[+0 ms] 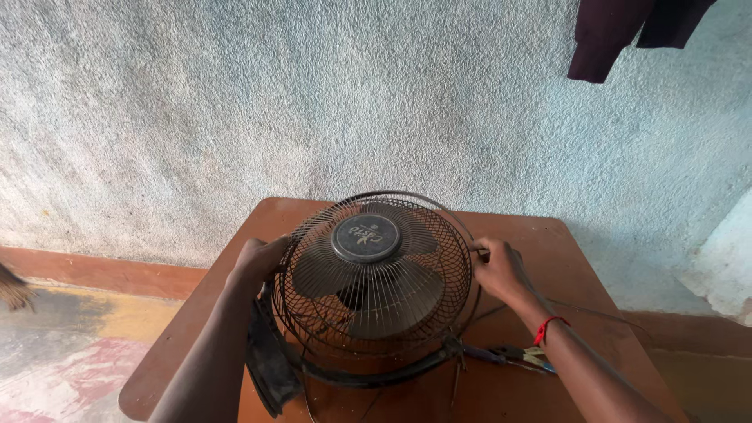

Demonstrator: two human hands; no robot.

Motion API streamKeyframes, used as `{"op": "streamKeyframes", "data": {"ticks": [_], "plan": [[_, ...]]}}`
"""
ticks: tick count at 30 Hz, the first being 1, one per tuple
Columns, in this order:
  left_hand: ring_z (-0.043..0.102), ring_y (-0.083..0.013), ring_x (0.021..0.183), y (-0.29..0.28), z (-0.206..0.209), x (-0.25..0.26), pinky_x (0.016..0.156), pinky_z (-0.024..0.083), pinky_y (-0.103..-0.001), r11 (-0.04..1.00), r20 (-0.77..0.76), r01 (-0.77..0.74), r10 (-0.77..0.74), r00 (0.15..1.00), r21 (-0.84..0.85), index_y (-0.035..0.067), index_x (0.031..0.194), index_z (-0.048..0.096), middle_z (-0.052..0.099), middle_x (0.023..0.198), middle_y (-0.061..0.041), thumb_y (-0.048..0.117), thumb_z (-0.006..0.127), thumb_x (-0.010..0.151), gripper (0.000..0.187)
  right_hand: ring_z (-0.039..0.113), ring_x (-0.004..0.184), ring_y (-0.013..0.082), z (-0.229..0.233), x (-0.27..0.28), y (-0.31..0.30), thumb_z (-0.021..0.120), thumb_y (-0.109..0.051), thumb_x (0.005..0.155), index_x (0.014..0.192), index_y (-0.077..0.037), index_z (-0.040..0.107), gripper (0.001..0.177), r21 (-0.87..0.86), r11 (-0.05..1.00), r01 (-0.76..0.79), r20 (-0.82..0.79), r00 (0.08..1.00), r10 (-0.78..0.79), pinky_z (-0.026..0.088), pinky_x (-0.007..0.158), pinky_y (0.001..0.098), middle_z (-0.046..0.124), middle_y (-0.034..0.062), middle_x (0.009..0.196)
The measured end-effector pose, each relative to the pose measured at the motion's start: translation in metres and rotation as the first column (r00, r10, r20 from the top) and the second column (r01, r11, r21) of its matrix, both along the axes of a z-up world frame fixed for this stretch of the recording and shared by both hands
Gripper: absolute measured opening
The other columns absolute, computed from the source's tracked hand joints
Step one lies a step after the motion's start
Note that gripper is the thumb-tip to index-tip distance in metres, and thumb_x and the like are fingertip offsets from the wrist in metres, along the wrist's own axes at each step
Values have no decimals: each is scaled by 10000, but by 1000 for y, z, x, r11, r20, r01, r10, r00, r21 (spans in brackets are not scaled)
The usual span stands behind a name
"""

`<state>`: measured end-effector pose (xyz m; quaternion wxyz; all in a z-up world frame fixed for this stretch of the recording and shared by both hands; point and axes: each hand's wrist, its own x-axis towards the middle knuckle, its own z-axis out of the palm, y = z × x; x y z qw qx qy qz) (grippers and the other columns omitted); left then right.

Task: The person reassembles a table fan by attaching the front wire cage to the fan head. They use pliers to secure the cage and then rotate the fan head to check the assembly.

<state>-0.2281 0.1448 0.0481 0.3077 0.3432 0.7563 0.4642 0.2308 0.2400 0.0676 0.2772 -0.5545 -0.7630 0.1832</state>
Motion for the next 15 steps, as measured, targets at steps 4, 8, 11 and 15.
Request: {"op": "streamKeyframes", "data": {"ticks": [4,8,11,15], "plan": [[634,-175,629,-10,7,8,592,510,-368,993,-57,56,-50,997,104,-58,901,779,717,711,-93,430,729,884,491,601,498,176,1,-5,-12,571,1,865,1276,-75,670,429,96,994,-55,-109,992,65,521,515,400,713,152,1086],[622,-197,669,-25,19,18,623,508,-395,997,-113,1,8,994,72,-68,932,805,719,775,-137,428,762,853,504,630,722,182,0,-8,-14,582,-81,925,1286,-38,694,381,144,987,-77,-103,990,92,532,686,410,746,167,1026],[658,-235,739,-36,31,27,689,529,-421,999,-195,-28,36,980,39,-47,968,820,739,844,-176,461,769,841,525,675,775,238,0,-11,-17,574,-117,952,1336,-33,677,406,149,987,-58,-32,997,64,558,784,423,728,215,935],[731,-265,858,-46,43,37,804,570,-427,997,-229,-11,27,973,72,-18,1046,810,773,944,-180,489,779,818,557,701,801,242,6,-15,-25,561,-92,911,1339,-28,658,443,132,988,-75,-110,990,90,546,807,417,738,174,997]]}}
